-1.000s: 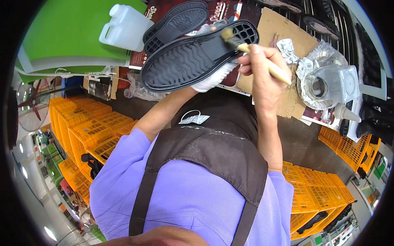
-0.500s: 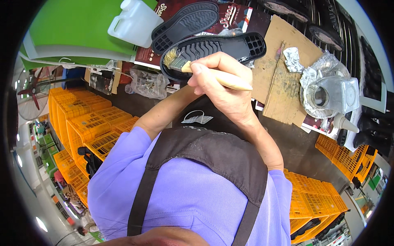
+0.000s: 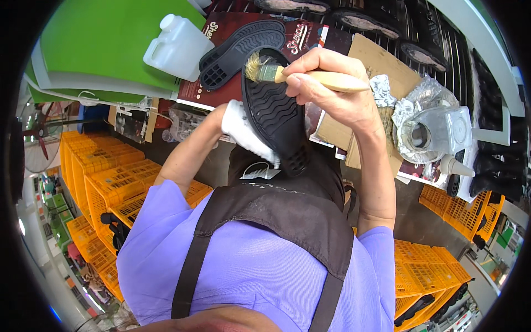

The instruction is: The person applies a dark adhesive to the bottom of black shoe soles using a brush. They repeatedly dip the brush into a container and spread the substance across the textured surface of the soles, handling them one at a time.

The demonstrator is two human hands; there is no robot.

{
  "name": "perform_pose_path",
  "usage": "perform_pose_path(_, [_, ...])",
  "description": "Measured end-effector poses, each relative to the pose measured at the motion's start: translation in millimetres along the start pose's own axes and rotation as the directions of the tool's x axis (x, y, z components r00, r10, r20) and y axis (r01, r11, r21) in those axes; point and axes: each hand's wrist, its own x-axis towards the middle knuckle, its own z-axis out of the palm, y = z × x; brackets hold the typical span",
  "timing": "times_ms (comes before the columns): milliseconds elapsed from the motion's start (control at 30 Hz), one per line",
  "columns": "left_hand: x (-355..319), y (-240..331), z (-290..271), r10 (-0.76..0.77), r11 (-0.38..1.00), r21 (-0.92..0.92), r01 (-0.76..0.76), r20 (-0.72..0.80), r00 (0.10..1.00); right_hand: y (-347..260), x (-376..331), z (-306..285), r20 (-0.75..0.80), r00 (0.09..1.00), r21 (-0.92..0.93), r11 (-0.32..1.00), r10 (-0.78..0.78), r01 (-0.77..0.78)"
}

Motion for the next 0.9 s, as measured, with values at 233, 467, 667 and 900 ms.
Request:
perform_pose_path(233, [-2.9,10.7,-23.8,0.185,0.979,0.059,-0.193,0.120,0.975,4.5,-3.8,-10.0,0.143,0.982,-0.020,0.992,0.125,-0.124])
perform_pose_path(467, [-23.4,22.3,5.8,0.033,0.416,-0.886,-0.204,-0.209,0.977,1.5,-30.1,-29.3,-0.085,0.984,0.058,0.987,0.154,-0.150])
perform_pose_path(667, [-23.4,39.8,25.9,0.151,0.325,-0.877,-0.355,-0.323,0.934,14.9,-25.9,-23.4,-0.187,0.945,-0.400,0.899,-0.270,0.178])
perform_pose_path(900, [-24.7,49.2,35.9,0.101,0.375,-0.840,-0.393,-0.384,0.918,14.2,-14.9,-14.3,-0.161,0.872,-0.582,0.758,-0.462,0.294])
